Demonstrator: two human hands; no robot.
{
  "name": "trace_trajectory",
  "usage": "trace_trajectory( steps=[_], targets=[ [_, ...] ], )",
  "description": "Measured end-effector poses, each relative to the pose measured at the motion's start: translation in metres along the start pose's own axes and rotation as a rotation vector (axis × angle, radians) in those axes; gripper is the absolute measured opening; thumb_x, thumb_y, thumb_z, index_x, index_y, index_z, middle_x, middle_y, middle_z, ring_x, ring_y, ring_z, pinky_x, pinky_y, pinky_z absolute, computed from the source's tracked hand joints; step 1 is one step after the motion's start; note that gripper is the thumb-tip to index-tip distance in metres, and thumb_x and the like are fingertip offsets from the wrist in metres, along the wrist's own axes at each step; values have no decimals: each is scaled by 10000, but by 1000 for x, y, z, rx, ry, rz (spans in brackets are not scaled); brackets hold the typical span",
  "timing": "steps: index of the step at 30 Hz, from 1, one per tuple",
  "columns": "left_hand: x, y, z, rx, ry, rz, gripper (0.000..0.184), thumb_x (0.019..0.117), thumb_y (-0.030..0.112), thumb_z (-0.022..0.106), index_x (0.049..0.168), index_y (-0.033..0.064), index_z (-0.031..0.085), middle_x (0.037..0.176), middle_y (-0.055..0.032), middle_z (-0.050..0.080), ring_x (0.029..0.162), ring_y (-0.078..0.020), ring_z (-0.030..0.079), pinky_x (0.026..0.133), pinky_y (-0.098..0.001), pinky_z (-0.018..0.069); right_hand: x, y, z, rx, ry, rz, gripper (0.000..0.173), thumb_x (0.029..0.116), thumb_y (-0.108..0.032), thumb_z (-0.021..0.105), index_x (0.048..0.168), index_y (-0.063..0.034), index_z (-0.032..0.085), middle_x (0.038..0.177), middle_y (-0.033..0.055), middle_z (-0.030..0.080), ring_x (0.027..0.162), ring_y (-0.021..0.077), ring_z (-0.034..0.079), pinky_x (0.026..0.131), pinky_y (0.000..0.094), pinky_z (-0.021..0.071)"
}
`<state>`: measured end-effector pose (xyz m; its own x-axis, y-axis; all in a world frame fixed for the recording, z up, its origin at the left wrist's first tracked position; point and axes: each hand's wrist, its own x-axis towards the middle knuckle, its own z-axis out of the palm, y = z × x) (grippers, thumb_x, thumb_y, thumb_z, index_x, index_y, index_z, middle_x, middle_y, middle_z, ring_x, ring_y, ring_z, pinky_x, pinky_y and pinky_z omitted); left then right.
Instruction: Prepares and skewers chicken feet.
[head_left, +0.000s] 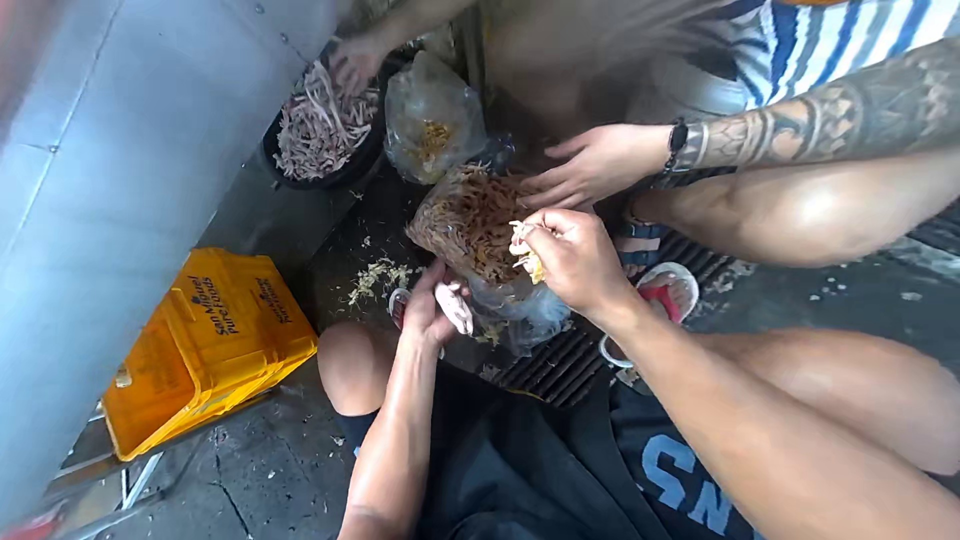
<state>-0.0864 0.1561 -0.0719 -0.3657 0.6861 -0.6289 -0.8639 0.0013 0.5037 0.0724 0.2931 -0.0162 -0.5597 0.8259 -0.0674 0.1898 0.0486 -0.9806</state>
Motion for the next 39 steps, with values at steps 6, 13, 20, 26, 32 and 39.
trace_trajectory(
  steps=[6, 13, 20, 26, 32, 39],
  targets=[
    [44, 68, 14, 164, 336, 94, 121, 996, 176, 467, 951, 87, 536, 730, -60, 609, 606, -173, 612, 540, -329, 547, 9, -8, -18, -14, 15, -28, 207, 1000, -180, 524, 894, -119, 690, 736, 13, 650, 566, 105, 588, 498, 310, 493],
    [113, 235, 20, 560, 596, 497, 499, 1075, 323, 494, 1486, 53, 411, 1370, -202, 569, 1142, -298, 643, 896, -436, 572, 6, -4, -27, -79, 31, -19, 217, 996, -204, 525, 882, -136, 696, 708, 4, 639, 578, 114, 586, 511, 349, 476],
    [82, 28, -27, 1043, 346, 251, 308, 1065, 200, 517, 1325, 52, 587, 838, -76, 620, 635, -168, 577, 600, -357, 534, 10, -8, -32, -53, -21, -18, 179, 999, -173, 540, 907, -130, 688, 708, 12, 635, 571, 116, 592, 503, 332, 489],
    [37, -110, -7, 360, 129, -145, 392, 1124, 330, 374, 1144, 18, 609, 713, -31, 580, 564, -153, 580, 546, -318, 550, 0, -5, -22, -170, -49, -93, 128, 923, -144, 553, 928, -163, 680, 680, -22, 595, 548, 96, 551, 478, 336, 455],
    [-4, -74, 32, -72, -302, -232, 638, 1042, 661, 214, 1101, 183, 632, 967, -62, 713, 864, -189, 704, 735, -378, 597, -24, 9, 7, -522, -434, -103, 239, 956, -179, 634, 1157, -81, 718, 1193, 121, 678, 1168, 304, 621, 993, 550, 506],
    [-69, 20, 35, -90, -50, 398, 388, 1051, 328, 345, 1041, 88, 649, 887, -77, 671, 775, -202, 677, 704, -364, 592, -18, -10, -13, -401, -114, -470, 289, 990, -205, 546, 1154, -76, 745, 1227, 81, 702, 1126, 180, 669, 974, 389, 564]
  ],
)
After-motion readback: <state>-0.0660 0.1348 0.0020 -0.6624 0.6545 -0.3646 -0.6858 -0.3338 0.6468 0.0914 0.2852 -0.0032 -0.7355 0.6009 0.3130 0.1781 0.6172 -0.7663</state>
